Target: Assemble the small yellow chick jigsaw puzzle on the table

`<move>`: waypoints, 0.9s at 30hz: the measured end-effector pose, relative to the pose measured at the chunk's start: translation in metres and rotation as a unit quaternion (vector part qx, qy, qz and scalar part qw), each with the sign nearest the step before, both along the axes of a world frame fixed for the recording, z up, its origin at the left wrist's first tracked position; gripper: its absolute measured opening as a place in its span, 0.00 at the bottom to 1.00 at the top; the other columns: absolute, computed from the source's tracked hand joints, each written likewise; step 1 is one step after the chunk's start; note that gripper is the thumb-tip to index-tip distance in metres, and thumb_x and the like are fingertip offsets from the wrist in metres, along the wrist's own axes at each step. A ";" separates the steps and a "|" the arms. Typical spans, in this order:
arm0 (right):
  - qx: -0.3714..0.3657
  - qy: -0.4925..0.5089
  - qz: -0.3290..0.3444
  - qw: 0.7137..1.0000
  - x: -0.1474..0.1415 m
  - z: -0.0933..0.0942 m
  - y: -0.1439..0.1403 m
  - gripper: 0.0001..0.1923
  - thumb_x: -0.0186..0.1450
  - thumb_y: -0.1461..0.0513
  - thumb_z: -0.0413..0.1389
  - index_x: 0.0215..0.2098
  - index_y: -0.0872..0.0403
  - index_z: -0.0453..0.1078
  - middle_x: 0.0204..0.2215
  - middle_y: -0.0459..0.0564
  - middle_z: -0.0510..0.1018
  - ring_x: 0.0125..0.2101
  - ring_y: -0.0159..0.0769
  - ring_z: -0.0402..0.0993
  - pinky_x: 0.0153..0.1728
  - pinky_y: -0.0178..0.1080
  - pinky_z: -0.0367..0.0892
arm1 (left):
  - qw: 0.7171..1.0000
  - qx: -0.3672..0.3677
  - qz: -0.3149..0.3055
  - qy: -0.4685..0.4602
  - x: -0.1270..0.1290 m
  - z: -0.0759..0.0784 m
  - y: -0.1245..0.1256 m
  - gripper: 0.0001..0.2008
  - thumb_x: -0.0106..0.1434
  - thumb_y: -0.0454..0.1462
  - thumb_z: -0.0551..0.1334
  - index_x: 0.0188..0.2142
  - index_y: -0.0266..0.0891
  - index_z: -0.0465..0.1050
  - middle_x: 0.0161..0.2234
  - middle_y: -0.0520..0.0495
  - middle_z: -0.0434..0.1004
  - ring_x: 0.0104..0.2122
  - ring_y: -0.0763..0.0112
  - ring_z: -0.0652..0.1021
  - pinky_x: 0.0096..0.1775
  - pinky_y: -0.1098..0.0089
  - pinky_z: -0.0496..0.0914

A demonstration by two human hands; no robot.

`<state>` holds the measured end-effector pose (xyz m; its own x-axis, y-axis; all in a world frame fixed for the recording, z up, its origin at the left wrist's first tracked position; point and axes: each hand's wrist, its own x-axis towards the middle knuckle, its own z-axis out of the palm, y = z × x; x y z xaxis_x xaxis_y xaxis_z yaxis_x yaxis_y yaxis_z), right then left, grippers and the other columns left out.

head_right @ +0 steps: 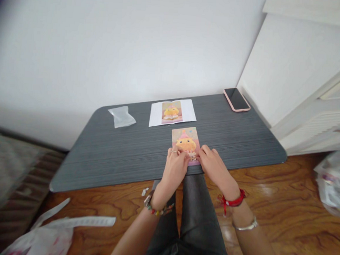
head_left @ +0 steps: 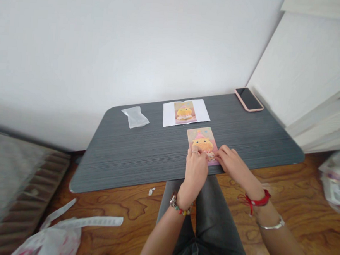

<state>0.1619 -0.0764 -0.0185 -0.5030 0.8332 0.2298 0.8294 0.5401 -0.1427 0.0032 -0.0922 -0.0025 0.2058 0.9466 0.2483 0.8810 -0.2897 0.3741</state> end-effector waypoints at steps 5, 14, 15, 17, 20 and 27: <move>-0.005 -0.013 -0.007 1.000 0.000 0.002 -0.001 0.06 0.65 0.66 0.48 0.34 0.57 0.67 0.32 0.52 0.70 0.34 0.38 0.67 0.34 0.38 0.57 | 1.000 -0.016 0.009 0.008 0.003 0.002 0.001 0.09 0.61 0.29 0.54 0.29 0.34 0.74 0.37 0.40 0.67 0.38 0.62 0.67 0.41 0.60 0.66; 0.015 -0.021 -0.007 1.000 -0.004 0.008 -0.004 0.08 0.65 0.67 0.46 0.35 0.56 0.67 0.32 0.52 0.69 0.33 0.37 0.67 0.33 0.38 0.57 | 0.999 -0.025 0.020 0.020 0.003 0.007 -0.002 0.10 0.62 0.32 0.54 0.31 0.36 0.74 0.37 0.40 0.67 0.38 0.61 0.67 0.39 0.62 0.66; 0.016 -0.024 -0.008 1.000 -0.004 0.008 -0.004 0.08 0.65 0.67 0.46 0.35 0.56 0.67 0.32 0.52 0.69 0.33 0.37 0.67 0.33 0.38 0.57 | 0.999 -0.026 0.020 0.021 0.003 0.007 -0.002 0.10 0.62 0.32 0.54 0.31 0.36 0.74 0.37 0.40 0.67 0.38 0.61 0.68 0.39 0.62 0.66; 0.016 -0.031 -0.011 0.999 -0.004 0.009 -0.004 0.09 0.65 0.67 0.46 0.35 0.56 0.67 0.31 0.52 0.69 0.32 0.37 0.66 0.32 0.38 0.56 | 0.999 -0.028 0.020 0.022 0.003 0.006 -0.002 0.10 0.62 0.32 0.54 0.31 0.37 0.74 0.37 0.40 0.67 0.37 0.61 0.68 0.38 0.63 0.66; 0.014 -0.030 -0.012 0.999 -0.004 0.009 -0.004 0.09 0.66 0.67 0.46 0.35 0.56 0.67 0.31 0.52 0.69 0.32 0.37 0.66 0.32 0.38 0.56 | 0.999 -0.020 0.018 0.017 0.002 0.005 -0.002 0.10 0.62 0.32 0.54 0.31 0.37 0.75 0.37 0.41 0.66 0.37 0.62 0.67 0.38 0.63 0.66; 0.019 -0.028 -0.013 0.999 -0.003 0.008 -0.004 0.08 0.65 0.66 0.46 0.36 0.56 0.68 0.32 0.52 0.69 0.32 0.37 0.66 0.32 0.38 0.56 | 1.000 -0.014 0.013 0.009 0.000 0.003 -0.006 0.11 0.62 0.31 0.55 0.32 0.39 0.76 0.37 0.42 0.67 0.37 0.62 0.67 0.38 0.64 0.66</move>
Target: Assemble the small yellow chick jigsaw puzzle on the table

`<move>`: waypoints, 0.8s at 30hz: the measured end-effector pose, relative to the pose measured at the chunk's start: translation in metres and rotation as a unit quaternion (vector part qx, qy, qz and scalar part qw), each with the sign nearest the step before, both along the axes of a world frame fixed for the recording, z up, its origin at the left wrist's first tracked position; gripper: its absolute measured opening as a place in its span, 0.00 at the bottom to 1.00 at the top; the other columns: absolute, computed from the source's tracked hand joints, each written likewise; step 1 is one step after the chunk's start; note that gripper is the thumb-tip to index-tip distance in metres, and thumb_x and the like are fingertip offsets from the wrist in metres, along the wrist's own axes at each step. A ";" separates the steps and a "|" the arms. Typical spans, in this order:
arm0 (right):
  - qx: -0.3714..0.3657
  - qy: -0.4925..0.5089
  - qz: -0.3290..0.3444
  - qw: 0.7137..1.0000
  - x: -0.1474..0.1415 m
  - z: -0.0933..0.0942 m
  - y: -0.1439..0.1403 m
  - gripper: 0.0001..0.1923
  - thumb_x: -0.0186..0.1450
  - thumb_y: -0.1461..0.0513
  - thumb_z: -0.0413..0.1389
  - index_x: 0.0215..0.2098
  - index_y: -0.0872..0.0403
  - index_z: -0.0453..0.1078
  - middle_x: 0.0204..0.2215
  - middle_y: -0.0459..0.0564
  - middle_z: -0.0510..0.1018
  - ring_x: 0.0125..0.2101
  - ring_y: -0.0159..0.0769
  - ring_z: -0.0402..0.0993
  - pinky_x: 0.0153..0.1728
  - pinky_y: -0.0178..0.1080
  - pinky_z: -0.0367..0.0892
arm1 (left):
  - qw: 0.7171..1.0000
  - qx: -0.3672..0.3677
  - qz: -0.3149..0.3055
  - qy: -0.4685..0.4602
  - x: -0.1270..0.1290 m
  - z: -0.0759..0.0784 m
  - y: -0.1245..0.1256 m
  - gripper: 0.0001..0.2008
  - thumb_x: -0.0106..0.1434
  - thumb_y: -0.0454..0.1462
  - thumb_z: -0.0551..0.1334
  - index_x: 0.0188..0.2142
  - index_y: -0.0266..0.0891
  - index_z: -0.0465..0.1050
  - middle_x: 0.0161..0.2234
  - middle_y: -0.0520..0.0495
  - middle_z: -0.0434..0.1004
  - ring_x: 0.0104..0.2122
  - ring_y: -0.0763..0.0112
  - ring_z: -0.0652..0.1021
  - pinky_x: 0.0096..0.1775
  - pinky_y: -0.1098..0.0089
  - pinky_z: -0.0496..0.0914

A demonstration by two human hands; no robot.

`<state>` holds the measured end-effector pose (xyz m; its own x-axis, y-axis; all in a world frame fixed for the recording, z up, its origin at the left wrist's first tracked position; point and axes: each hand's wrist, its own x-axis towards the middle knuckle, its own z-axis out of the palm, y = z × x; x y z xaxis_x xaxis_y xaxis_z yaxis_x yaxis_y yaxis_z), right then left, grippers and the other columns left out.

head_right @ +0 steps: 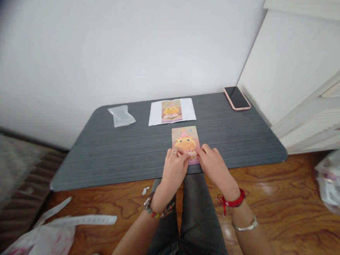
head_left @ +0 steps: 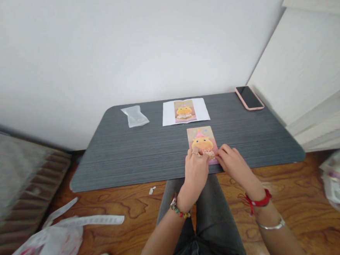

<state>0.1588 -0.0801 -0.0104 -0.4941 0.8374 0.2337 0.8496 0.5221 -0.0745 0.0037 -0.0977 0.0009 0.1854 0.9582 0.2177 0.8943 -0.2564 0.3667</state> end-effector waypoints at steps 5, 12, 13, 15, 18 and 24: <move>-0.003 -0.007 -0.005 1.000 0.000 -0.001 0.000 0.07 0.65 0.66 0.47 0.35 0.57 0.68 0.32 0.52 0.70 0.32 0.38 0.66 0.32 0.38 0.56 | 1.000 0.000 -0.009 -0.008 -0.001 0.000 -0.005 0.11 0.62 0.31 0.55 0.36 0.42 0.76 0.36 0.43 0.68 0.36 0.64 0.67 0.39 0.64 0.66; -0.007 0.002 -0.004 1.000 0.002 -0.002 0.001 0.07 0.65 0.65 0.47 0.34 0.56 0.68 0.32 0.52 0.70 0.33 0.37 0.67 0.32 0.38 0.56 | 1.000 0.004 -0.005 -0.007 -0.002 -0.001 -0.007 0.10 0.62 0.31 0.55 0.36 0.41 0.75 0.36 0.44 0.67 0.37 0.64 0.67 0.40 0.64 0.66; -0.008 0.002 -0.004 1.000 0.002 -0.002 0.002 0.08 0.66 0.65 0.47 0.34 0.56 0.68 0.32 0.52 0.70 0.33 0.37 0.67 0.32 0.38 0.56 | 1.000 0.003 -0.003 -0.006 -0.002 -0.001 -0.006 0.10 0.62 0.31 0.55 0.35 0.40 0.75 0.36 0.43 0.67 0.37 0.64 0.67 0.40 0.64 0.66; -0.011 -0.001 -0.002 1.000 0.002 -0.003 0.003 0.08 0.66 0.65 0.47 0.34 0.56 0.67 0.32 0.52 0.70 0.33 0.37 0.67 0.32 0.38 0.56 | 1.000 0.004 -0.002 -0.003 -0.001 -0.003 -0.006 0.09 0.63 0.32 0.54 0.33 0.39 0.74 0.37 0.43 0.67 0.37 0.64 0.67 0.40 0.63 0.66; -0.015 -0.015 -0.006 1.000 0.002 -0.004 0.004 0.08 0.66 0.66 0.46 0.34 0.56 0.67 0.32 0.52 0.69 0.32 0.37 0.66 0.31 0.38 0.56 | 1.000 0.003 -0.001 -0.002 -0.001 -0.003 -0.004 0.09 0.63 0.32 0.54 0.32 0.38 0.73 0.37 0.42 0.68 0.36 0.64 0.67 0.40 0.63 0.66; -0.006 -0.004 -0.011 1.000 0.000 -0.001 0.000 0.09 0.67 0.66 0.45 0.34 0.56 0.66 0.32 0.52 0.69 0.32 0.38 0.65 0.32 0.38 0.56 | 1.000 0.004 0.002 -0.015 -0.002 -0.001 -0.004 0.07 0.62 0.33 0.55 0.33 0.39 0.73 0.36 0.43 0.68 0.37 0.63 0.67 0.40 0.63 0.66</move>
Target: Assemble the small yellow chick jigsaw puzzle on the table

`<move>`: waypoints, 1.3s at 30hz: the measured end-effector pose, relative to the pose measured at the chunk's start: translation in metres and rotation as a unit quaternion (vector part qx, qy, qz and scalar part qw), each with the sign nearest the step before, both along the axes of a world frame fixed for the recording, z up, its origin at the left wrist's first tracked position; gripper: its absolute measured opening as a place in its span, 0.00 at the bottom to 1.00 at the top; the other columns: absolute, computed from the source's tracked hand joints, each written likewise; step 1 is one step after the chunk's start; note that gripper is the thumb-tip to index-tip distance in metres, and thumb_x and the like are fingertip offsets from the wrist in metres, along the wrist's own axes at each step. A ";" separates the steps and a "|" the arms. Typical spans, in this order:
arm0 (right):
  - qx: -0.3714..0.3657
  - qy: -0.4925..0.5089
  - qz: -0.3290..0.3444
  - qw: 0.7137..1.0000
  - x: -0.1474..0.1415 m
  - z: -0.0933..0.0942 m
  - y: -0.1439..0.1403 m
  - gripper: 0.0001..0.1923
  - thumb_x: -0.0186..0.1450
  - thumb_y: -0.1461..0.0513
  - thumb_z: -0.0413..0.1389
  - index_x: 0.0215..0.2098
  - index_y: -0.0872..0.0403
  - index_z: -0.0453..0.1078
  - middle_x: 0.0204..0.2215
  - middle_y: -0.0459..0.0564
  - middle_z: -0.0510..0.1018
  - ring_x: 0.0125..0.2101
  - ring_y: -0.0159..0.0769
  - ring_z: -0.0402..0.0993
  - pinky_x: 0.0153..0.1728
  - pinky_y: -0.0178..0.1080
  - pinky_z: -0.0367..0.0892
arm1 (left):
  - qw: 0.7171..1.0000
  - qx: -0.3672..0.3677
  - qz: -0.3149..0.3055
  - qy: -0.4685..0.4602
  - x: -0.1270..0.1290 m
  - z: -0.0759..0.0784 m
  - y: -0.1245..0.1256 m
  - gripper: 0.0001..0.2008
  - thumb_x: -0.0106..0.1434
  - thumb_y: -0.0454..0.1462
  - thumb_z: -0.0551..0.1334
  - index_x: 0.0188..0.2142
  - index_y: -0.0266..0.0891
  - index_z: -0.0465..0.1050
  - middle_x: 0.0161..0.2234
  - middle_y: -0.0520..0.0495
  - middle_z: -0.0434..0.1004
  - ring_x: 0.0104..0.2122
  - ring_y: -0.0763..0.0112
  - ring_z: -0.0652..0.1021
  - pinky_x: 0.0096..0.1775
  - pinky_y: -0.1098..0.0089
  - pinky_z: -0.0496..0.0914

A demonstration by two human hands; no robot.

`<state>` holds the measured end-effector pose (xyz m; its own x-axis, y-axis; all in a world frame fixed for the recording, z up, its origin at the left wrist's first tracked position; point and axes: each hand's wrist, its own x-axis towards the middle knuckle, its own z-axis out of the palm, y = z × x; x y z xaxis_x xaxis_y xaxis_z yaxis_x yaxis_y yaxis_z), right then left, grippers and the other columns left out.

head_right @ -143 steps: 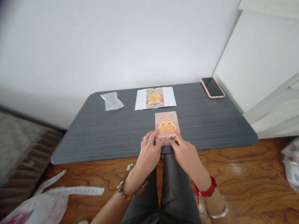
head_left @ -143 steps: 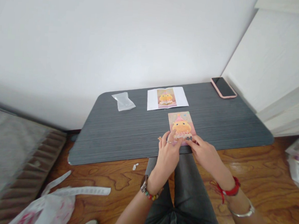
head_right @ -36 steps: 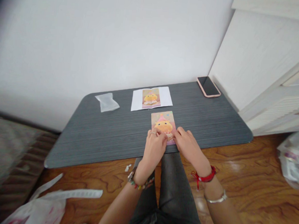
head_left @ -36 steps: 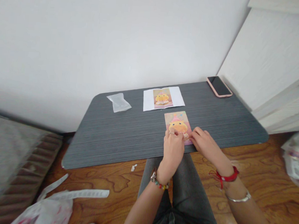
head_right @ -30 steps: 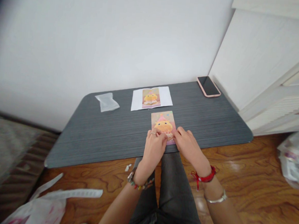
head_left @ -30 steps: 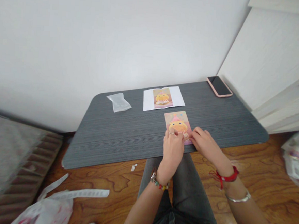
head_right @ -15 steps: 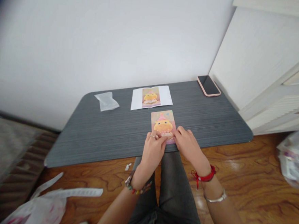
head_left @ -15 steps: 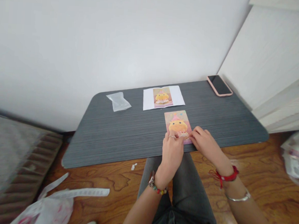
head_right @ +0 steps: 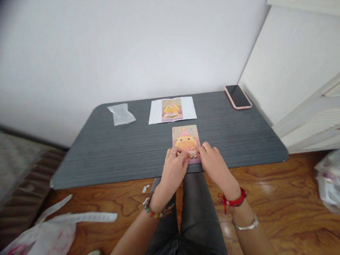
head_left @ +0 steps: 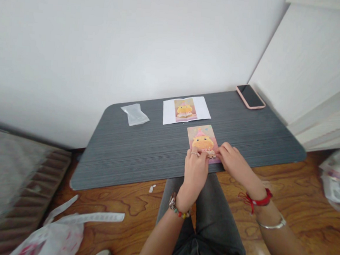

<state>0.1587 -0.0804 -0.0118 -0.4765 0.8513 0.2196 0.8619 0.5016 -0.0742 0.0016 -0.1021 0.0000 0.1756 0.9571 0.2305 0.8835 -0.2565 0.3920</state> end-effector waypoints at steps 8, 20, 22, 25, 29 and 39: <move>0.030 0.001 -0.042 0.999 -0.012 0.006 -0.016 0.12 0.68 0.65 0.43 0.33 0.56 0.66 0.31 0.53 0.68 0.31 0.39 0.64 0.31 0.39 0.55 | 0.999 0.009 0.027 -0.034 -0.005 0.003 -0.004 0.07 0.58 0.34 0.62 0.38 0.38 0.72 0.39 0.43 0.67 0.39 0.62 0.67 0.42 0.62 0.67; -0.025 0.050 -0.025 0.998 -0.042 0.002 -0.024 0.11 0.67 0.65 0.46 0.34 0.55 0.69 0.33 0.53 0.73 0.34 0.37 0.68 0.35 0.39 0.57 | 0.995 0.011 0.103 0.013 -0.022 -0.002 -0.004 0.05 0.61 0.32 0.58 0.35 0.37 0.72 0.36 0.44 0.68 0.38 0.63 0.68 0.40 0.64 0.67; -0.032 0.065 -0.029 0.997 -0.038 0.003 -0.020 0.10 0.67 0.66 0.46 0.37 0.55 0.69 0.35 0.53 0.73 0.35 0.37 0.68 0.35 0.38 0.58 | 0.994 0.014 0.105 0.000 -0.025 -0.002 -0.004 0.05 0.60 0.31 0.58 0.35 0.37 0.73 0.36 0.44 0.68 0.38 0.63 0.68 0.40 0.64 0.67; -0.051 0.070 -0.028 0.996 -0.034 0.004 -0.012 0.09 0.66 0.66 0.47 0.38 0.55 0.70 0.37 0.54 0.72 0.37 0.38 0.69 0.35 0.38 0.58 | 0.996 0.014 0.087 -0.015 -0.024 -0.003 -0.010 0.04 0.59 0.32 0.60 0.34 0.37 0.73 0.36 0.45 0.67 0.38 0.64 0.68 0.42 0.63 0.67; -0.075 0.080 -0.007 0.994 -0.036 0.006 -0.010 0.08 0.65 0.65 0.49 0.34 0.56 0.70 0.35 0.53 0.72 0.36 0.38 0.69 0.35 0.38 0.59 | 0.998 0.011 0.062 -0.013 -0.017 -0.005 -0.017 0.04 0.59 0.34 0.61 0.35 0.38 0.73 0.37 0.44 0.67 0.39 0.63 0.67 0.42 0.62 0.68; -0.084 0.141 0.017 0.986 -0.033 0.001 -0.008 0.09 0.64 0.67 0.49 0.39 0.56 0.70 0.36 0.53 0.72 0.38 0.38 0.68 0.37 0.39 0.63 | 0.998 0.022 0.061 -0.016 -0.024 -0.005 -0.015 0.05 0.60 0.32 0.58 0.35 0.38 0.73 0.36 0.44 0.67 0.38 0.63 0.67 0.41 0.63 0.68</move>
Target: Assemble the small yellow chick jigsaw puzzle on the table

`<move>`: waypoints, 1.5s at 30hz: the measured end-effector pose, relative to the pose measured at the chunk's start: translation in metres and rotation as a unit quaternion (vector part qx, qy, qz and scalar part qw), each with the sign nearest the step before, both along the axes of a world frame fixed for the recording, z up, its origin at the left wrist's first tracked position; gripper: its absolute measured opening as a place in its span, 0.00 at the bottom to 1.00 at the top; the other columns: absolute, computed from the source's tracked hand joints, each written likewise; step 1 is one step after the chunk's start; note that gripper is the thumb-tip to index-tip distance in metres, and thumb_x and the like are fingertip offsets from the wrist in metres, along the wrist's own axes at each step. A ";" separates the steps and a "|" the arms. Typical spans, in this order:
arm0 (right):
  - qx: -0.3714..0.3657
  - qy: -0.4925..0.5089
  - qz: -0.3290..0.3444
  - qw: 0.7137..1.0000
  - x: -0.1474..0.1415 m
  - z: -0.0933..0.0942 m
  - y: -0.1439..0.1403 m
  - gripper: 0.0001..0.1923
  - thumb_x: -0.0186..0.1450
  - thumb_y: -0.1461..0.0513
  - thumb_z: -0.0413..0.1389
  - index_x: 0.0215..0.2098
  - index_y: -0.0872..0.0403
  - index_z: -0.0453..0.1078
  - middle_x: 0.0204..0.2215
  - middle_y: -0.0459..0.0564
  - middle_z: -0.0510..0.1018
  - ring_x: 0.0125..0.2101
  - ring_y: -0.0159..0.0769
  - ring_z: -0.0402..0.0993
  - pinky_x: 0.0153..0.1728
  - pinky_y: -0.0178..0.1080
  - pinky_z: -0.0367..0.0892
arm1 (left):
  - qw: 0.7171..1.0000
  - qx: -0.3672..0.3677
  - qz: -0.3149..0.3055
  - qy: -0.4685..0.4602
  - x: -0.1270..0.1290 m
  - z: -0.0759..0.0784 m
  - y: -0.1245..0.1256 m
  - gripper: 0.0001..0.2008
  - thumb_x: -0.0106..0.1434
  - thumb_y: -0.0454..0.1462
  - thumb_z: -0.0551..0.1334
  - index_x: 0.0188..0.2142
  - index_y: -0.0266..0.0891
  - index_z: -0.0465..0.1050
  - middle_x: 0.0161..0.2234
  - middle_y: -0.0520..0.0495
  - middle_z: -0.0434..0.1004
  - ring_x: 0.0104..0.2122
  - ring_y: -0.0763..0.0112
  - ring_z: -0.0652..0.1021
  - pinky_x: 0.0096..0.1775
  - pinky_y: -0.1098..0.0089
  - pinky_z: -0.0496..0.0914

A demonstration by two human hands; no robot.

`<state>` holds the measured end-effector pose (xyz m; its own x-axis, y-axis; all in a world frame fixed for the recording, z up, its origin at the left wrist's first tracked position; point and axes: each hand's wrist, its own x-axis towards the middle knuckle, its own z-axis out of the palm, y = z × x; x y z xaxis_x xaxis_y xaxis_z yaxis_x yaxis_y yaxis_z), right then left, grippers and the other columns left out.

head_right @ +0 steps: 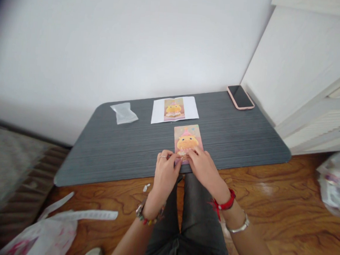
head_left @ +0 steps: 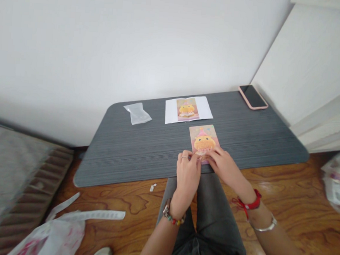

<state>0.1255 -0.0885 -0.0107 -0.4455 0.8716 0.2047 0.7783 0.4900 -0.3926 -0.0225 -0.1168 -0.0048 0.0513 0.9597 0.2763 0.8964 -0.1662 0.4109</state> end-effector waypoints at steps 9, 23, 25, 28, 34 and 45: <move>0.000 -0.038 0.011 0.999 0.004 -0.002 0.009 0.06 0.63 0.66 0.51 0.34 0.55 0.69 0.34 0.52 0.70 0.34 0.37 0.68 0.35 0.38 0.62 | 1.000 -0.020 -0.016 0.017 -0.002 0.000 0.003 0.07 0.62 0.31 0.56 0.30 0.37 0.72 0.33 0.45 0.66 0.37 0.64 0.67 0.40 0.64 0.67; 0.042 -0.062 0.011 0.997 0.025 -0.004 0.011 0.07 0.65 0.66 0.47 0.34 0.56 0.67 0.35 0.53 0.69 0.36 0.39 0.66 0.34 0.39 0.60 | 0.996 -0.010 -0.075 0.056 0.011 0.006 0.015 0.07 0.64 0.33 0.54 0.32 0.36 0.70 0.35 0.44 0.67 0.37 0.64 0.67 0.41 0.63 0.67; 0.049 -0.069 -0.001 0.996 0.031 -0.006 0.013 0.08 0.66 0.65 0.46 0.36 0.56 0.67 0.34 0.52 0.69 0.34 0.38 0.66 0.34 0.38 0.60 | 0.994 0.001 -0.083 0.066 0.017 0.003 0.020 0.08 0.64 0.33 0.54 0.33 0.36 0.70 0.36 0.42 0.67 0.37 0.63 0.67 0.42 0.62 0.67; 0.058 -0.081 -0.013 0.995 0.038 -0.011 0.016 0.08 0.66 0.65 0.47 0.36 0.56 0.67 0.33 0.52 0.69 0.33 0.38 0.66 0.33 0.39 0.59 | 0.993 0.002 -0.091 0.068 0.024 0.000 0.025 0.07 0.64 0.34 0.55 0.33 0.36 0.71 0.36 0.42 0.68 0.40 0.62 0.68 0.44 0.61 0.66; 0.053 -0.089 -0.013 0.995 0.041 -0.016 0.016 0.08 0.66 0.65 0.47 0.33 0.56 0.67 0.34 0.52 0.68 0.34 0.38 0.66 0.33 0.38 0.59 | 0.994 -0.024 -0.080 0.066 0.028 0.002 0.025 0.08 0.64 0.33 0.54 0.32 0.35 0.71 0.36 0.41 0.68 0.40 0.61 0.69 0.42 0.63 0.67; 0.055 -0.086 -0.013 0.995 0.037 -0.011 0.013 0.08 0.66 0.64 0.47 0.36 0.56 0.68 0.33 0.52 0.69 0.34 0.38 0.67 0.33 0.39 0.59 | 0.995 -0.011 -0.084 0.057 0.026 0.004 0.021 0.08 0.63 0.31 0.54 0.31 0.36 0.71 0.33 0.43 0.68 0.37 0.63 0.69 0.40 0.63 0.67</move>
<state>0.1624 -0.0756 -0.0217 -0.4598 0.8597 0.2226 0.8423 0.5016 -0.1974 0.0034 -0.0960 -0.0006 0.2413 0.9408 0.2380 0.8979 -0.3094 0.3131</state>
